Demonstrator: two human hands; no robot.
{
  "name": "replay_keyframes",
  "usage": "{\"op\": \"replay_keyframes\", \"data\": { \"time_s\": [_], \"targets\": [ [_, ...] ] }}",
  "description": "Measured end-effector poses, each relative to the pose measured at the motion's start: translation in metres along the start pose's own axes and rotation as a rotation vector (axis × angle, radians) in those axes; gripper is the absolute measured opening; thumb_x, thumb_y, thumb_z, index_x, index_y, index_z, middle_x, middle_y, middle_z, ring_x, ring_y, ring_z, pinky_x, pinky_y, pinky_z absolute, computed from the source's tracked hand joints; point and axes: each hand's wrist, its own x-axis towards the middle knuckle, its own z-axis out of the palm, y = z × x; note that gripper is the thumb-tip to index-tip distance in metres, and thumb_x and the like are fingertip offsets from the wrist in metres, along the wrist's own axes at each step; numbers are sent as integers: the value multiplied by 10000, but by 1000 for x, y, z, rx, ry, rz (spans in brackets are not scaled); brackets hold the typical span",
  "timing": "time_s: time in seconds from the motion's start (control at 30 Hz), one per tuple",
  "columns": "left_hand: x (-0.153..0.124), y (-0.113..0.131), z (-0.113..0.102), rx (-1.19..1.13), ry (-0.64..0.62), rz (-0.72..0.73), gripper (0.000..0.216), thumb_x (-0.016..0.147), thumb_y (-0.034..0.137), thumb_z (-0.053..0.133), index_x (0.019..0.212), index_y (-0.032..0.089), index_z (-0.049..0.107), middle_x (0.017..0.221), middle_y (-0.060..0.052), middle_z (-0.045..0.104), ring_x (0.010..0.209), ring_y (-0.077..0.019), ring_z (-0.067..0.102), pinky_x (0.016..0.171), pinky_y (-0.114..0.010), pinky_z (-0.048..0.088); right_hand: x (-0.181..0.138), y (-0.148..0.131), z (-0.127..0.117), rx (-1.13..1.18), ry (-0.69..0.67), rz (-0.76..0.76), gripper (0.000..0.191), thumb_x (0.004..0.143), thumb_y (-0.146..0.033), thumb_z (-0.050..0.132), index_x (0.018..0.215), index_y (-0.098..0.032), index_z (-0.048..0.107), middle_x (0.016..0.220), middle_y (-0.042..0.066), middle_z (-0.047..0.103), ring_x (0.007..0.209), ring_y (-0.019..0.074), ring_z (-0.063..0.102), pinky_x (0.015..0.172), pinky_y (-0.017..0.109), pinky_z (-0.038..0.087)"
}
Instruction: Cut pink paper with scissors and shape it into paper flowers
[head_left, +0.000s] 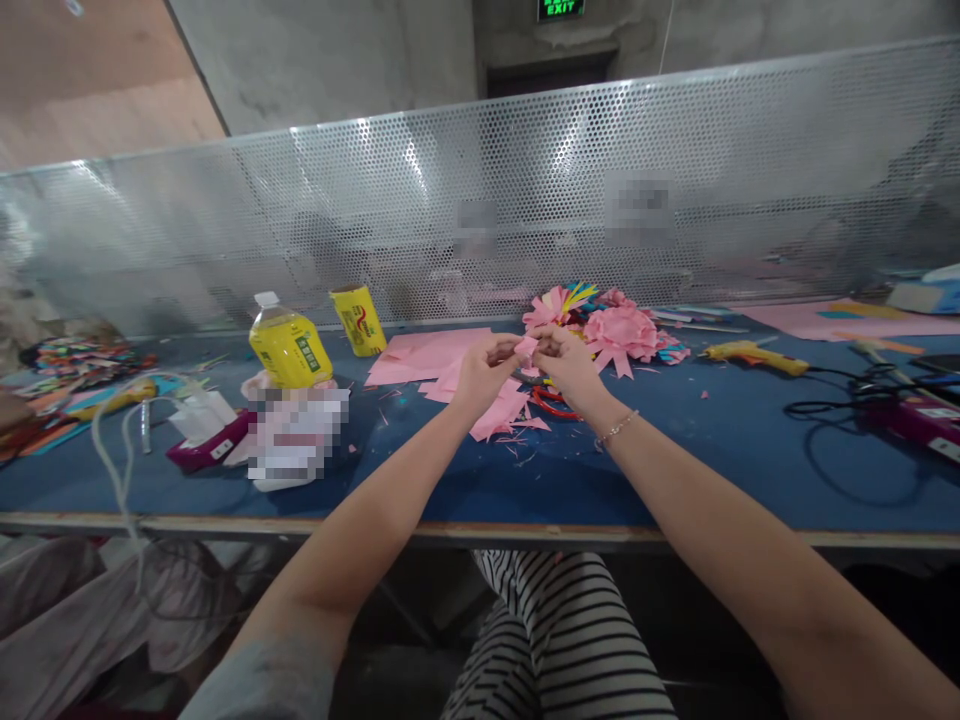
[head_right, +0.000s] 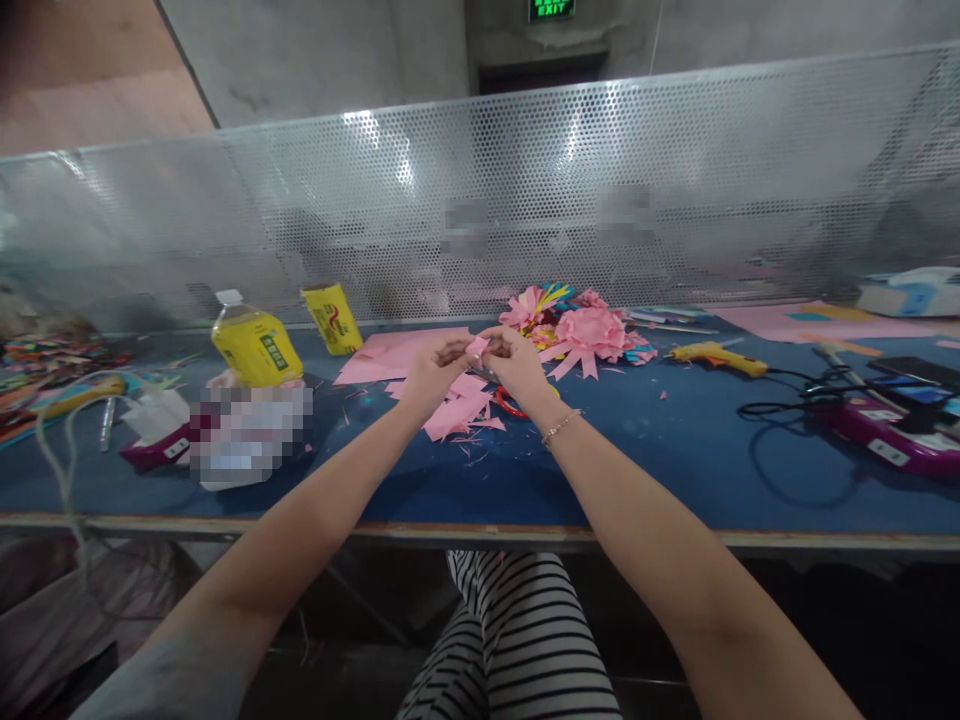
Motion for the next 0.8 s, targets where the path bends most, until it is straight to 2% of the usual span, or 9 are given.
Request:
{"op": "replay_keyframes", "data": {
  "time_s": [0.13, 0.43, 0.63, 0.8],
  "targets": [
    [0, -1, -1, 19, -2, -2, 223, 661, 276, 617, 852, 161, 615, 856, -57, 641, 797, -132, 579, 798, -296, 434, 0, 0, 1, 24, -11, 33, 169, 595, -220, 572, 756, -188, 534, 567, -42, 487, 481, 74, 425, 451, 216, 327],
    [-1, 1, 1, -31, -29, -5, 235, 677, 284, 605, 869, 151, 630, 773, -46, 634, 745, -127, 579, 751, -297, 454, 2, 7, -1, 17, -22, 23, 172, 616, -210, 573, 777, -184, 519, 524, -60, 477, 447, 67, 419, 448, 210, 333],
    [-1, 0, 2, -101, -7, -95, 258, 652, 311, 623, 852, 148, 639, 795, -53, 645, 762, -136, 588, 744, -308, 464, 1, 2, 1, 12, -4, 58, 167, 606, -209, 591, 760, -174, 536, 511, -57, 484, 454, 71, 434, 462, 220, 350],
    [1, -3, 0, -107, 23, -133, 265, 644, 305, 630, 858, 149, 634, 806, -56, 650, 748, -127, 586, 725, -294, 470, -1, -2, 4, 120, -15, 126, 224, 570, -202, 615, 778, -169, 541, 579, -41, 542, 512, 71, 488, 522, 227, 406]
  ]
}}
